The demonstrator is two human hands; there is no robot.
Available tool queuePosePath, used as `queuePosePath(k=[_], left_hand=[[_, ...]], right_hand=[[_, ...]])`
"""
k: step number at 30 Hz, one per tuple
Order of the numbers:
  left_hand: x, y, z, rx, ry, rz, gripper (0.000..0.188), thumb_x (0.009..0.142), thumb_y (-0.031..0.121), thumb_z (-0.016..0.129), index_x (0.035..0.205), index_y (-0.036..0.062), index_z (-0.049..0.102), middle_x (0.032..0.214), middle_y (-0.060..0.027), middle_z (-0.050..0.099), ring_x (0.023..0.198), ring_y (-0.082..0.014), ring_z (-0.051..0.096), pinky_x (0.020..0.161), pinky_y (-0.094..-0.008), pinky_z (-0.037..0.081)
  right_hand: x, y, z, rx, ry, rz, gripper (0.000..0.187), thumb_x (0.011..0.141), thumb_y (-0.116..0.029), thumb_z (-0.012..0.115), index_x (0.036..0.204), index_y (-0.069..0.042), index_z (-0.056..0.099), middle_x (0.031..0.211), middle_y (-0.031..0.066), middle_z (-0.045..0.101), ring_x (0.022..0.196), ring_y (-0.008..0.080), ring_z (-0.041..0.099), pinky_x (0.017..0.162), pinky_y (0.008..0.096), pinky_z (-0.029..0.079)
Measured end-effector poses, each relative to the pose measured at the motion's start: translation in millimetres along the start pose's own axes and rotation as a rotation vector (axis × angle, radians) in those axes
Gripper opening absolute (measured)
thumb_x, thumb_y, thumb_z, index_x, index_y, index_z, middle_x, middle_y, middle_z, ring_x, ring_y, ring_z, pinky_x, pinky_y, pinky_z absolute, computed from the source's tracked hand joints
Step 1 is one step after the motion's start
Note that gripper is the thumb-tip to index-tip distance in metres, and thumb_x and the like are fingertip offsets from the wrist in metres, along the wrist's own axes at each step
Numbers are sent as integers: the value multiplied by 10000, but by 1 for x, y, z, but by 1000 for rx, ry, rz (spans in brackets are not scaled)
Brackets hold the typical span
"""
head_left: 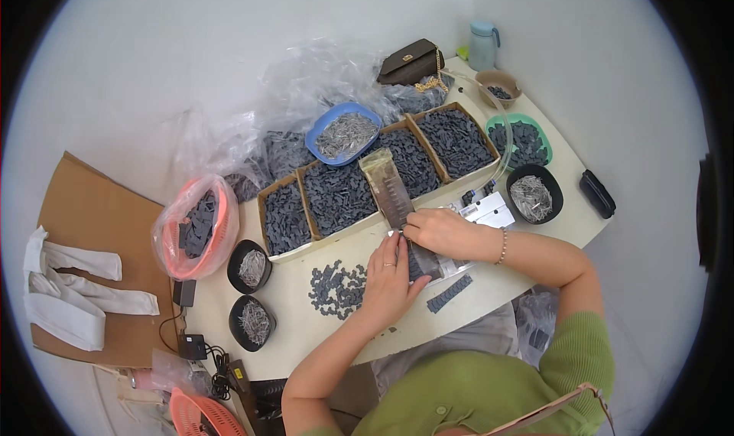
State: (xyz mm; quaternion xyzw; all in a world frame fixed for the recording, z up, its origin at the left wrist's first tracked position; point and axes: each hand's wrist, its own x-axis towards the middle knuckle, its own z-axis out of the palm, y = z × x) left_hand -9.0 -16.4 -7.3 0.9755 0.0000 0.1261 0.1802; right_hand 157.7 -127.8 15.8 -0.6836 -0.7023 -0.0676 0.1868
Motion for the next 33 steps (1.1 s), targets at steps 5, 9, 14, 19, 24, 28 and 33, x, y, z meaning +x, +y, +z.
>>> queuePosePath(k=[5,9,14,19,24,28,33], left_hand=[[3,4,4,41,-6,-1,770,833,336,657,1368,-111,330,1423,-271,285,1307,-423,295,1081,-497,231],[4,4,2,37,14,4,742,822,322,672,1372,-65,358,1425,-265,287,1306,-422,295,1076,-501,233],[2,0,-4,41,60,2,686,803,352,689,1324,-21,444,1410,-253,328,1303,-411,324,1058,-529,259],[-2,5,-3,122,61,72,600,778,344,709,1253,16,547,1385,-233,370,1284,-405,356,1053,-544,264],[-1,-1,-9,119,49,67,550,782,345,706,1250,87,577,1373,-234,385,1279,-404,362,1056,-543,264],[2,-11,-17,85,8,73,516,791,336,702,1262,160,585,1376,-234,383,1270,-415,363,1056,-539,266],[4,-21,-20,53,-20,105,476,803,321,695,1252,196,599,1372,-233,388,1268,-417,365,1051,-535,274]], right_hand=[[-11,6,13,133,43,48,211,769,-85,582,964,-12,607,905,111,598,863,289,618,756,379,514],[-17,5,9,215,113,77,208,780,-81,556,968,-20,618,917,127,615,884,294,612,783,391,503],[-27,8,-3,93,111,55,244,778,-107,558,992,-41,653,949,90,622,967,245,577,833,364,463],[-37,2,0,-137,153,-5,256,776,-140,558,993,-51,660,1060,81,609,1017,217,549,859,340,425],[-43,-10,-6,-155,80,21,281,767,-129,578,1019,-27,649,1108,94,595,1043,241,549,889,370,419],[-48,-23,-1,-145,87,-2,292,761,-138,562,1005,1,640,1078,97,595,1019,233,546,880,358,422],[-43,-15,-4,-98,107,71,334,739,-129,612,1052,-11,635,1098,92,590,1037,235,543,894,369,417]])
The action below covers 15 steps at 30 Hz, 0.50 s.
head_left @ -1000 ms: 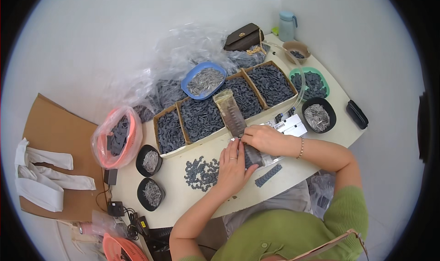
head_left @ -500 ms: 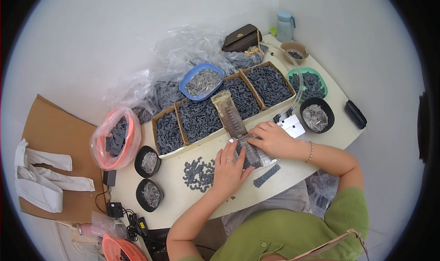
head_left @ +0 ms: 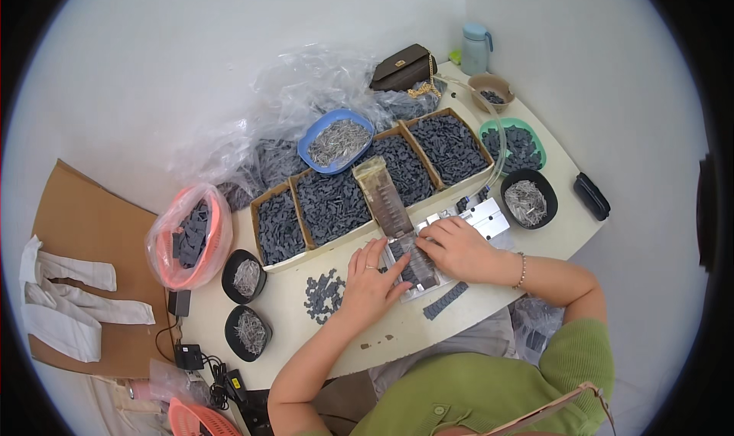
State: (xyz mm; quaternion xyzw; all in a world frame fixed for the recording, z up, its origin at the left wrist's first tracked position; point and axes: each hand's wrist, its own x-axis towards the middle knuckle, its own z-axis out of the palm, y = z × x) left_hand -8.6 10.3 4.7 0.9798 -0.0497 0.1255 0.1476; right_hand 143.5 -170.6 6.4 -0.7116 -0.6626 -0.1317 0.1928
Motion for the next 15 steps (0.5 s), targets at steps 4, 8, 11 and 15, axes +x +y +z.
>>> queuePosePath(k=[4,8,11,15], left_hand=[[3,-5,-7,58,-32,78,482,795,341,698,1253,226,599,1379,-203,400,1266,-388,390,1049,-520,293],[11,-16,-19,217,-65,237,502,772,366,706,1247,248,594,1364,-153,445,1259,-326,428,1057,-475,319],[21,-25,-27,323,-71,386,507,763,379,709,1234,233,591,1352,-142,467,1256,-295,445,1062,-451,336],[21,-22,-27,270,-54,360,499,775,345,705,1232,182,586,1339,-145,472,1252,-294,444,1049,-459,347]], right_hand=[[-3,0,-3,-72,-32,-36,384,731,-175,665,1083,-25,636,1136,93,583,1061,239,534,910,384,407],[0,-7,-11,-67,-38,-55,384,736,-210,680,1072,-29,640,1151,98,576,1050,239,533,902,388,406],[4,-5,-10,-12,-13,-35,354,728,-196,678,1037,-26,646,1114,98,580,1011,237,538,879,377,413],[7,1,-6,35,-8,-25,369,712,-169,663,1054,-31,638,1094,94,578,1001,238,533,868,365,407]])
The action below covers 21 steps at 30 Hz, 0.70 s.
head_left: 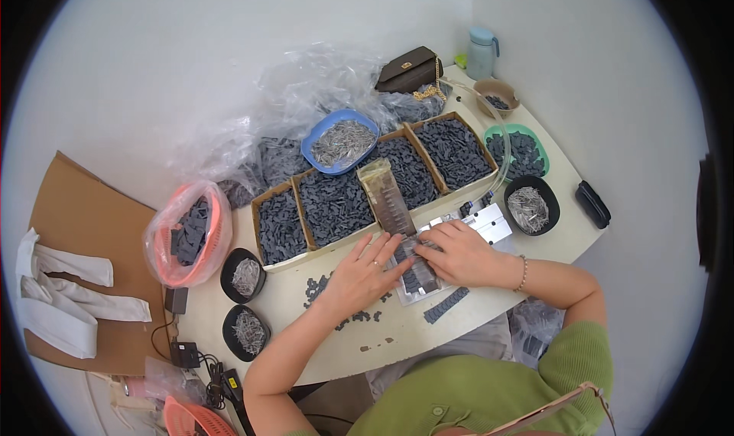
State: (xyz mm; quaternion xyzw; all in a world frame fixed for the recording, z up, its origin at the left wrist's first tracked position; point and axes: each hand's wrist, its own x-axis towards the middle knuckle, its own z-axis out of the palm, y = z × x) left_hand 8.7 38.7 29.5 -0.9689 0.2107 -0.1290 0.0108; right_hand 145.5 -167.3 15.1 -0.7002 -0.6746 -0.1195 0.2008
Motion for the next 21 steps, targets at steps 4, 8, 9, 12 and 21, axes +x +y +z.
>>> queuePosePath(k=[4,8,9,12,21], left_hand=[[-5,25,17,-176,126,-222,519,748,292,723,1204,84,592,1298,-160,482,1194,-322,468,1015,-498,356],[-3,41,24,-212,143,-292,580,762,313,714,1228,10,548,1314,-199,443,1211,-355,445,1004,-529,350],[-2,44,24,-208,136,-296,599,765,325,711,1238,1,538,1324,-208,431,1219,-362,436,1004,-531,347],[-3,51,26,-202,106,-309,644,775,360,698,1263,-17,513,1344,-226,408,1243,-380,411,1006,-535,340],[-5,72,21,-227,97,-402,624,793,338,691,1265,-26,508,1361,-238,391,1246,-403,395,1020,-529,315]], right_hand=[[4,4,6,-33,-16,-14,376,699,-151,647,1056,-34,638,1089,96,578,987,233,531,834,352,404],[7,4,5,-64,-105,28,429,734,-166,638,1150,-61,621,1132,113,557,1028,250,525,866,371,395],[7,5,3,-66,-125,38,432,739,-170,636,1158,-65,620,1141,117,554,1032,252,524,868,373,393],[5,6,1,-66,-107,34,438,754,-182,629,1179,-77,615,1184,134,542,1053,260,520,880,381,387],[-6,2,0,-50,-29,11,396,748,-197,626,1127,-82,638,1241,154,529,1102,270,512,925,408,392]])
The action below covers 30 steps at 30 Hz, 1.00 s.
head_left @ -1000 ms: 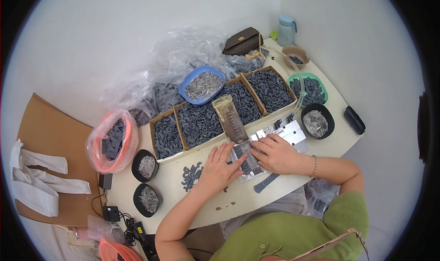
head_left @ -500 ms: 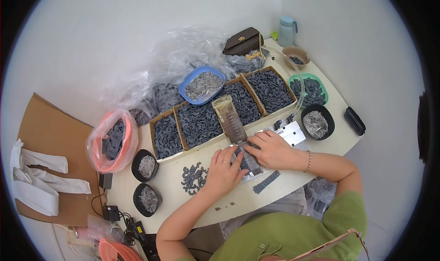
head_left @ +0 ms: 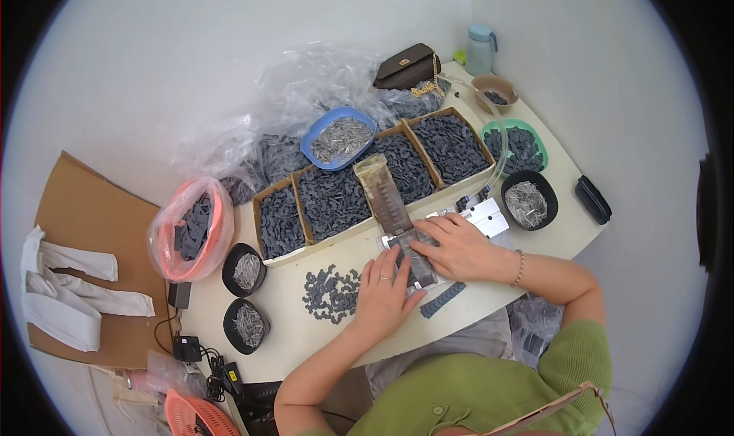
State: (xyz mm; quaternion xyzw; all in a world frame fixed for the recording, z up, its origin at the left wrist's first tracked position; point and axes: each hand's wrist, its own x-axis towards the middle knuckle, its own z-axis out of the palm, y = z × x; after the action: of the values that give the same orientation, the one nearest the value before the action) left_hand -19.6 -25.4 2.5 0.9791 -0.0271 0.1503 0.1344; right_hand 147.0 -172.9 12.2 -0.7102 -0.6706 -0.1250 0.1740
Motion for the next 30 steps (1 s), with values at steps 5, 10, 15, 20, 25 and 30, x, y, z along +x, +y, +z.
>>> queuePosePath(k=[5,10,15,20,25,30], left_hand=[[6,-8,-2,-3,30,-43,574,781,277,708,1250,-2,532,1369,-223,393,1234,-401,402,1025,-507,317],[7,-16,-3,-44,51,81,535,767,235,721,1236,33,560,1385,-219,386,1242,-398,405,1025,-500,322],[3,-14,7,-98,17,54,545,776,224,714,1253,25,540,1407,-243,357,1270,-425,377,1034,-502,312],[-4,8,12,-229,-14,-78,577,812,241,691,1289,-9,482,1446,-276,273,1311,-438,312,1054,-500,278],[-6,7,14,-280,-12,-117,576,836,256,683,1287,-28,466,1451,-283,240,1333,-443,254,1065,-511,231],[-9,0,6,-246,26,-159,541,829,244,683,1266,-5,483,1447,-274,253,1330,-441,267,1065,-510,229]], right_hand=[[-1,0,-3,32,-14,-20,370,747,-191,627,1106,-103,643,1255,157,525,1137,284,501,937,425,388],[-3,4,-1,4,-8,-25,378,757,-208,634,1125,-119,646,1285,160,512,1172,285,486,942,427,384],[-1,4,-5,-57,-18,-36,392,780,-229,636,1160,-133,645,1330,158,489,1195,286,477,959,424,377],[-4,0,-4,-66,-26,-62,407,771,-229,649,1164,-123,643,1360,143,471,1198,278,484,965,428,384],[-5,2,-2,41,-13,-61,356,754,-173,653,1104,-109,669,1316,120,510,1159,266,508,937,394,398],[10,12,3,243,-56,20,171,762,-145,657,928,-105,664,1024,52,609,986,231,556,813,372,419]])
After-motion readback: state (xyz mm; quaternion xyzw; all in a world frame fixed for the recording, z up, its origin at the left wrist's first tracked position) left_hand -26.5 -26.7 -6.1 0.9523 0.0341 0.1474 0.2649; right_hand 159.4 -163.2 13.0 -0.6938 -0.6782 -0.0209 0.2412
